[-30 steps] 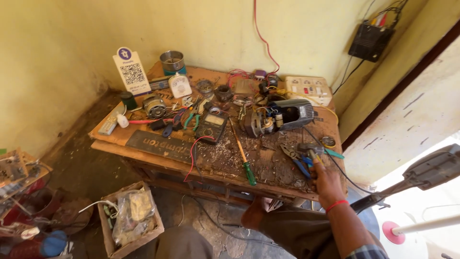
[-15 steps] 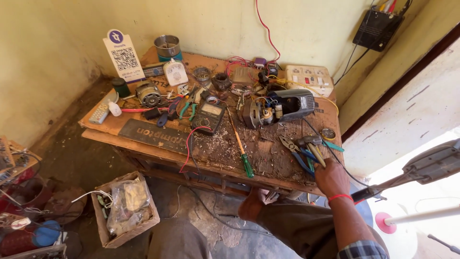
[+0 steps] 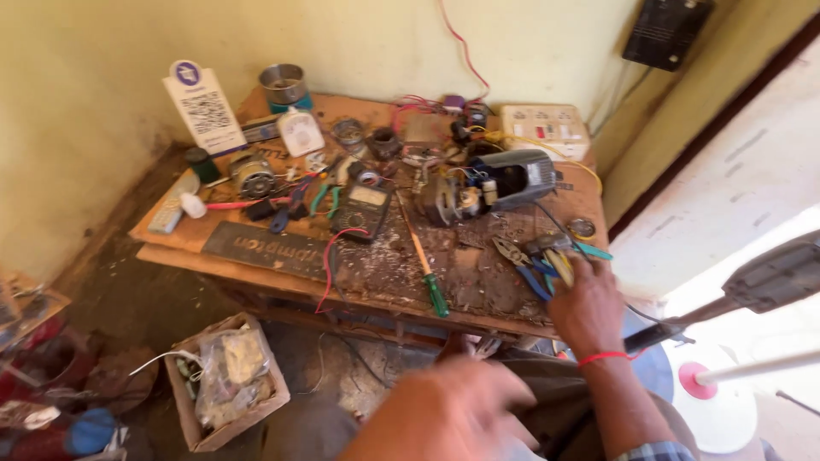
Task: The person repairs and tests an electric motor on a workbench using various tools.
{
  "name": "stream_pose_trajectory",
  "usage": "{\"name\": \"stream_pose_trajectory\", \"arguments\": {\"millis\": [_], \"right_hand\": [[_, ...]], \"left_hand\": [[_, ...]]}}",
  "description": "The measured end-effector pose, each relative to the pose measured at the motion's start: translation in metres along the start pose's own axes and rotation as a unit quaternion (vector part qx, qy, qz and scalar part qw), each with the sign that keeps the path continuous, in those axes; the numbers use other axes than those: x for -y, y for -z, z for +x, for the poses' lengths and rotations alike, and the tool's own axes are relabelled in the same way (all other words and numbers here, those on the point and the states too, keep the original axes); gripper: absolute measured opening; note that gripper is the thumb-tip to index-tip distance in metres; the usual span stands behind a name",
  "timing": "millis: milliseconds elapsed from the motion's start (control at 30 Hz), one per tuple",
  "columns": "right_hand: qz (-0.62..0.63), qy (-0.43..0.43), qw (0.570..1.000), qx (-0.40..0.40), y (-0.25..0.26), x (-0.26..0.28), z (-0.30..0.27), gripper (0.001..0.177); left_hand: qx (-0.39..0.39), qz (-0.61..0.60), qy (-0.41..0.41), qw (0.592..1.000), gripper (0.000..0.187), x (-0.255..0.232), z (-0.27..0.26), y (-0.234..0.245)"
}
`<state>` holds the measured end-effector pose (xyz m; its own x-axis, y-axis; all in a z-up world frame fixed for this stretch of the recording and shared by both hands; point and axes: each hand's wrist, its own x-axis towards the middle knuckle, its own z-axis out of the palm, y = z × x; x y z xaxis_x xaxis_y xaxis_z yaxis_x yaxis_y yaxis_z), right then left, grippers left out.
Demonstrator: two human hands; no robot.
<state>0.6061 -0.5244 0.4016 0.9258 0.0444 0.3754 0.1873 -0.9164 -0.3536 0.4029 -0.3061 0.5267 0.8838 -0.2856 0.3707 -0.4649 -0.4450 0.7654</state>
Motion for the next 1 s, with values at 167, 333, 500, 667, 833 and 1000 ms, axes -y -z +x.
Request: {"name": "stream_pose_trajectory", "arguments": {"millis": [167,333,500,667,833,1000], "right_hand": [[0.149,0.091,0.981,0.089,-0.009,0.030,-0.019,0.034],[0.229,0.193,0.927,0.228,-0.025,0.042,-0.021,0.026],[0.154,0.200,0.890,0.380,-0.023,0.045,-0.012,0.024],[0.168,0.224,0.868,0.410,-0.015,0.047,-0.009,0.031],[0.158,0.220,0.850,0.452,-0.017,0.046,-0.011,0.021],[0.119,0.200,0.837,0.495,-0.014,0.049,-0.013,0.021]], "left_hand": [[0.010,0.053,0.361,0.931,0.047,0.107,0.014,-0.035],[-0.019,0.131,0.395,0.909,0.059,0.169,0.033,-0.059],[0.015,0.157,0.405,0.901,0.062,0.171,0.057,-0.059],[0.014,0.160,0.411,0.897,0.056,0.183,0.065,-0.067],[-0.007,0.152,0.408,0.900,0.051,0.192,0.063,-0.067],[-0.014,0.159,0.432,0.887,0.045,0.177,0.056,-0.040]]}}
